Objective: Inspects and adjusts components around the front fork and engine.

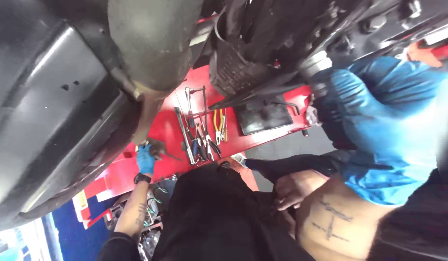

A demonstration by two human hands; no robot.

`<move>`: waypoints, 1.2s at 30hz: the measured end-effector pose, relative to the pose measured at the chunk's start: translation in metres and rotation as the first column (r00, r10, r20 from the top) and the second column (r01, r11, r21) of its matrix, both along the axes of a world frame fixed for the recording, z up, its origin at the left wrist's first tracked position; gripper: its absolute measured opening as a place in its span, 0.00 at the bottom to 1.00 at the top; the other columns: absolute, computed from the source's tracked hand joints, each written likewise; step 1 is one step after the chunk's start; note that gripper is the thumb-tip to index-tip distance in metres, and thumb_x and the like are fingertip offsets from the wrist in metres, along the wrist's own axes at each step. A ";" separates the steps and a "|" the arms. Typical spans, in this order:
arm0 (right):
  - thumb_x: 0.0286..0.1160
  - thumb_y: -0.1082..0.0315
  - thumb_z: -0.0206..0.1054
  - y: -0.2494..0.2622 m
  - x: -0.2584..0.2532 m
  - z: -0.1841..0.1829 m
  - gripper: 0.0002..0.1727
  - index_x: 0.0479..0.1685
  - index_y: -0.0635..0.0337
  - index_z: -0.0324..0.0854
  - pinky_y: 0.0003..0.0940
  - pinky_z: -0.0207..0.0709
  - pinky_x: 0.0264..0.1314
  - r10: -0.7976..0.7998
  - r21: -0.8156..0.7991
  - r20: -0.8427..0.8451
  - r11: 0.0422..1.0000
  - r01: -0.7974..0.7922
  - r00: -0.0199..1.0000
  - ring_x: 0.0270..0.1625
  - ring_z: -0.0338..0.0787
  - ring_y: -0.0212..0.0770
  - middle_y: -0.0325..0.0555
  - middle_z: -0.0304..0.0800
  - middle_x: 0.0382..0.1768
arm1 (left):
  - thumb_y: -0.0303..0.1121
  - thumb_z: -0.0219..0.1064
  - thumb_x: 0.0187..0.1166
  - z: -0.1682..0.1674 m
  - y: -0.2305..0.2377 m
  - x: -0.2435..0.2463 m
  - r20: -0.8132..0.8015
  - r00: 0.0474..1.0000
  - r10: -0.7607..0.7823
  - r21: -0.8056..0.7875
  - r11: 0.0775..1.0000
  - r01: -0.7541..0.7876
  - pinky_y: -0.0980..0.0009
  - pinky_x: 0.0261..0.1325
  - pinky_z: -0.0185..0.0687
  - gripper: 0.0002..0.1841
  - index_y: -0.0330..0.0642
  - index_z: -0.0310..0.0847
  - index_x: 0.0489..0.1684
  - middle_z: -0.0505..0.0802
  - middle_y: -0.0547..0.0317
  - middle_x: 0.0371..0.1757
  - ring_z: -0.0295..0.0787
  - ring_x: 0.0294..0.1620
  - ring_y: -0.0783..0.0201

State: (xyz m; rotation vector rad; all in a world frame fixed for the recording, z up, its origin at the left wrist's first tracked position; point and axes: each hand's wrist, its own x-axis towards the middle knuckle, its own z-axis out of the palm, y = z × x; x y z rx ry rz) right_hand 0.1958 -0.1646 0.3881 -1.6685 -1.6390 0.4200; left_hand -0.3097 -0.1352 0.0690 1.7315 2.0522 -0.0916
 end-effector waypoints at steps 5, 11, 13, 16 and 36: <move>0.83 0.51 0.67 -0.004 0.004 -0.003 0.14 0.55 0.45 0.90 0.30 0.90 0.42 -0.019 0.000 0.060 1.000 0.019 0.998 0.39 0.92 0.24 0.30 0.94 0.42 | 0.44 0.80 0.65 -0.022 -0.003 -0.008 0.085 0.988 -0.126 -0.021 0.992 0.128 0.34 0.83 0.63 0.47 0.60 0.60 0.92 0.62 0.47 0.93 0.60 0.89 0.35; 0.83 0.52 0.68 -0.003 0.004 -0.007 0.13 0.53 0.47 0.91 0.30 0.91 0.41 -0.042 0.031 0.010 0.999 0.041 0.999 0.38 0.92 0.25 0.29 0.94 0.40 | 0.64 0.87 0.44 -0.016 -0.018 0.033 0.289 0.949 -0.130 0.141 0.986 0.092 0.47 0.89 0.60 0.77 0.43 0.33 0.97 0.60 0.36 0.92 0.58 0.91 0.39; 0.83 0.52 0.68 -0.002 0.003 -0.006 0.13 0.53 0.46 0.91 0.30 0.91 0.43 -0.040 0.019 -0.002 0.999 0.040 0.999 0.39 0.93 0.24 0.29 0.94 0.41 | 0.74 0.85 0.34 -0.019 -0.022 0.043 0.254 0.954 -0.162 0.103 0.985 0.140 0.46 0.90 0.57 0.84 0.42 0.30 0.97 0.56 0.36 0.94 0.54 0.92 0.38; 0.84 0.53 0.67 -0.008 -0.002 -0.003 0.12 0.49 0.49 0.91 0.30 0.90 0.35 -0.057 0.016 -0.079 0.998 0.058 0.995 0.34 0.92 0.25 0.30 0.93 0.36 | 0.83 0.75 0.39 -0.024 -0.026 0.050 0.184 0.946 -0.267 -0.014 0.962 0.274 0.45 0.91 0.53 0.82 0.35 0.35 0.96 0.56 0.36 0.94 0.50 0.94 0.37; 0.83 0.46 0.63 -0.013 -0.039 0.034 0.20 0.48 0.51 0.93 0.55 0.85 0.50 -0.150 -0.054 0.037 0.987 0.152 0.988 0.41 0.93 0.41 0.42 0.95 0.37 | 0.48 0.75 0.71 0.151 -0.055 0.090 0.428 0.793 -0.434 0.739 0.673 -0.030 0.52 0.76 0.81 0.26 0.42 0.87 0.63 0.92 0.51 0.64 0.86 0.70 0.53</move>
